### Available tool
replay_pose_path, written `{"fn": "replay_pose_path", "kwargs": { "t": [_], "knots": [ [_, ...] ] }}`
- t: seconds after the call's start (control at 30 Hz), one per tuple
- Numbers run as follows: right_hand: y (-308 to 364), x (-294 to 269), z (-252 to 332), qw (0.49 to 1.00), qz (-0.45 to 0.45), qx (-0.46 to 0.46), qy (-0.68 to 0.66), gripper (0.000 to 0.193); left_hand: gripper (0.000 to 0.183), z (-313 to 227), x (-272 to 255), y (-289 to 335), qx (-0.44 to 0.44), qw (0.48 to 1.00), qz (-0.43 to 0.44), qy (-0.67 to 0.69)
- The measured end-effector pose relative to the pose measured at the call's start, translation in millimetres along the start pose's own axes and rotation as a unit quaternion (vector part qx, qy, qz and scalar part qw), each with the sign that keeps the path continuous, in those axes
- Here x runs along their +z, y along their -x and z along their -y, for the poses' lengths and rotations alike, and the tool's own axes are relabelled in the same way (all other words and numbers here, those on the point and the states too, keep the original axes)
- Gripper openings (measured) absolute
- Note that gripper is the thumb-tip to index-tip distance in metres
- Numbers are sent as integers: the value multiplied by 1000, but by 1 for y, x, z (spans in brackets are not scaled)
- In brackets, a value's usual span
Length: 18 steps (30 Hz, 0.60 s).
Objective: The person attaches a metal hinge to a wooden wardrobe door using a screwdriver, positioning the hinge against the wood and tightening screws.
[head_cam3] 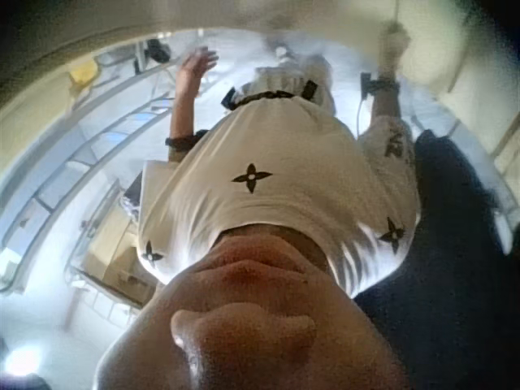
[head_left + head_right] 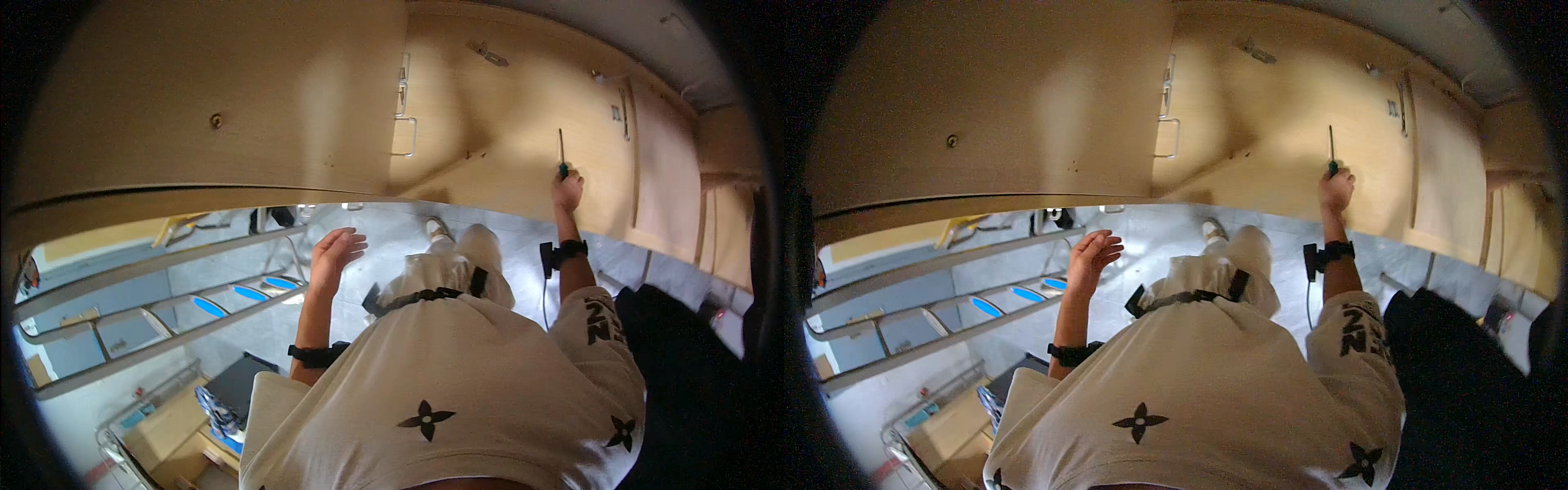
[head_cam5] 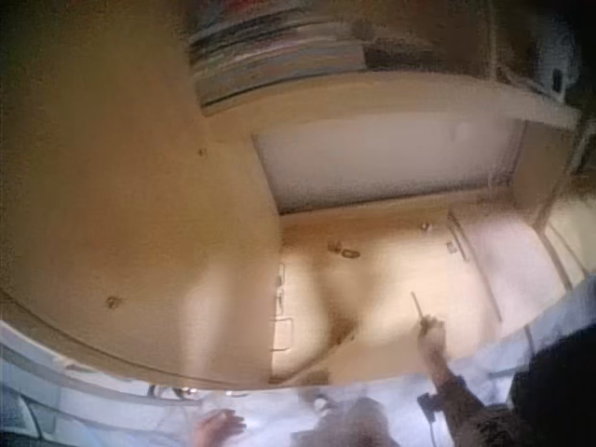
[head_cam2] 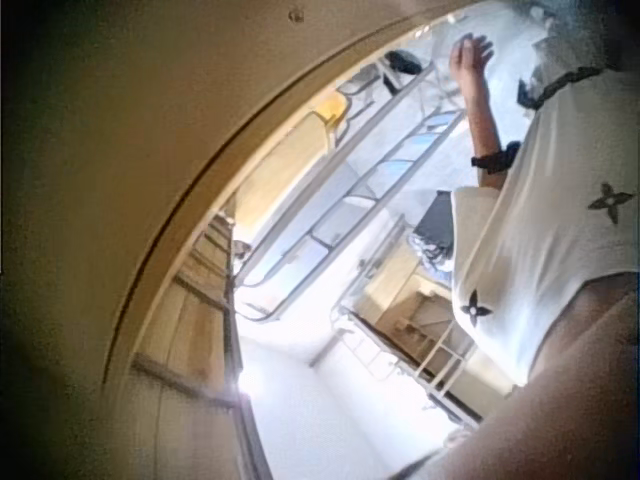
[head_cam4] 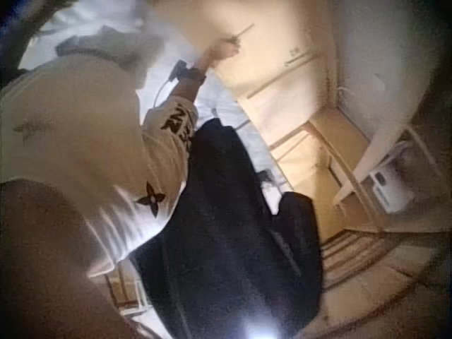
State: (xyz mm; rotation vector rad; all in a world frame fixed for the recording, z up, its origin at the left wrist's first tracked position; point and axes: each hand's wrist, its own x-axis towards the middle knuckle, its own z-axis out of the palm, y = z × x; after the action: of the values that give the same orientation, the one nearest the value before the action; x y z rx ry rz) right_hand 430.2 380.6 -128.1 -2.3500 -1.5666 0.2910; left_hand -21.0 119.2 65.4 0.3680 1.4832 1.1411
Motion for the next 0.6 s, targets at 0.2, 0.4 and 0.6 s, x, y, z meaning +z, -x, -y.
{"fn": "replay_pose_path", "kwargs": {
  "t": [0.2,0.4,0.6],
  "knots": [
    [-45,-21,61,994,34,-84,68,45,31,29,21,21,-18,990,-128,49],
    [-161,25,184,929,37,-356,-93,41,27,34,79,25,-4,976,-192,104],
    [-172,64,309,920,169,-353,29,66,26,12,112,24,42,976,-198,81]
  ]
}}
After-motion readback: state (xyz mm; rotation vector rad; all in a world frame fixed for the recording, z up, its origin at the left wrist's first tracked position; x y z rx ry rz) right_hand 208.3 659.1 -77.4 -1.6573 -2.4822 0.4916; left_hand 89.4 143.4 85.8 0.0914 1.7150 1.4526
